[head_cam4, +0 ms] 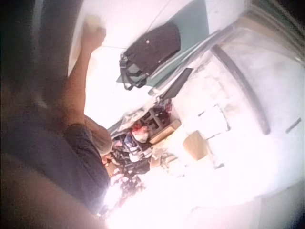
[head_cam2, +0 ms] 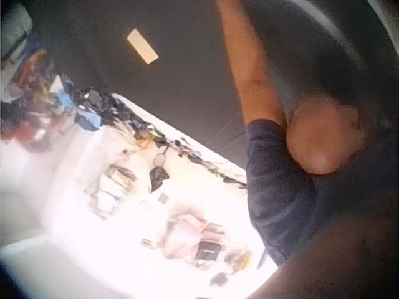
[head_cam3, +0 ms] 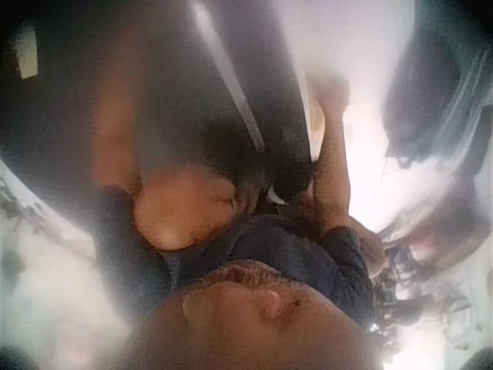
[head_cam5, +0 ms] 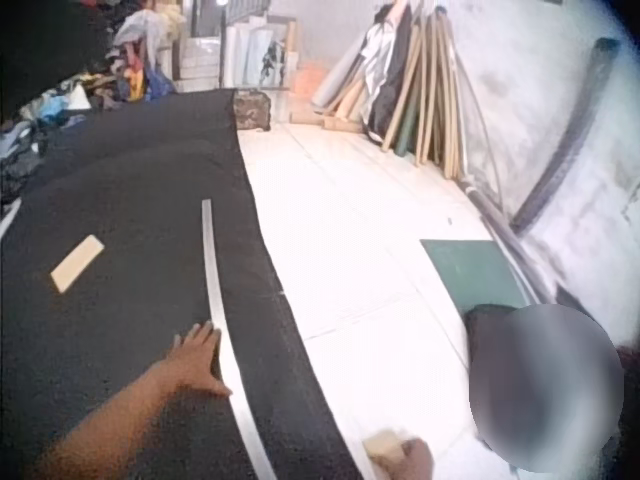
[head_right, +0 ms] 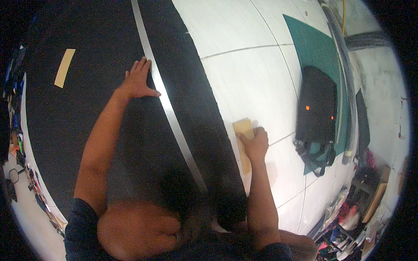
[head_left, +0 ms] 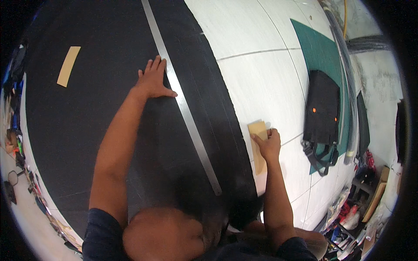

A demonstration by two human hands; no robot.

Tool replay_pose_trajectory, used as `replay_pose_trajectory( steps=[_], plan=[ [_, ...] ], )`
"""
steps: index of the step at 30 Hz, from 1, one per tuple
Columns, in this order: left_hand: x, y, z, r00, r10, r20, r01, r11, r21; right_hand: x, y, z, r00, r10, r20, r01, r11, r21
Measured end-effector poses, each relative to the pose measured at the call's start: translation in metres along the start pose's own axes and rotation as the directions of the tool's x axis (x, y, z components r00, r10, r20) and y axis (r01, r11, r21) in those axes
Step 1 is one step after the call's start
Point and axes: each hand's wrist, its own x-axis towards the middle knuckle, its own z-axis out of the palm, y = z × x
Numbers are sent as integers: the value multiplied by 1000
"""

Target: The person kneels on a large black fabric laid on a tiled floor and uses a metal ruler and a small yellow card to draw straight lines across the fabric. They repeatedly reposition the ruler and card to create multiple parallel lines.

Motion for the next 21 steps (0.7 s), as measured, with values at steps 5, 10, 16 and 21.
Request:
replay_pose_trajectory(
  steps=[5, 10, 16, 21],
  plan=[
    [-1, 6, -4, 1000, 15, 13, -15, 999, -40, 30, -18, -9, 996, -80, -34, 86, 966, 243],
    [-3, 9, 4, 1000, 3, -24, -4, 999, -40, 77, -138, -14, 966, -256, 37, 169, 735, 657],
    [-2, 14, 3, 999, 35, -18, -36, 997, -61, 169, -267, 77, 856, -509, 92, 308, 644, 700],
    [-5, 5, 5, 999, 14, -51, -17, 999, -49, 154, -329, 104, 928, -362, -87, 365, 835, 411]
  ],
)
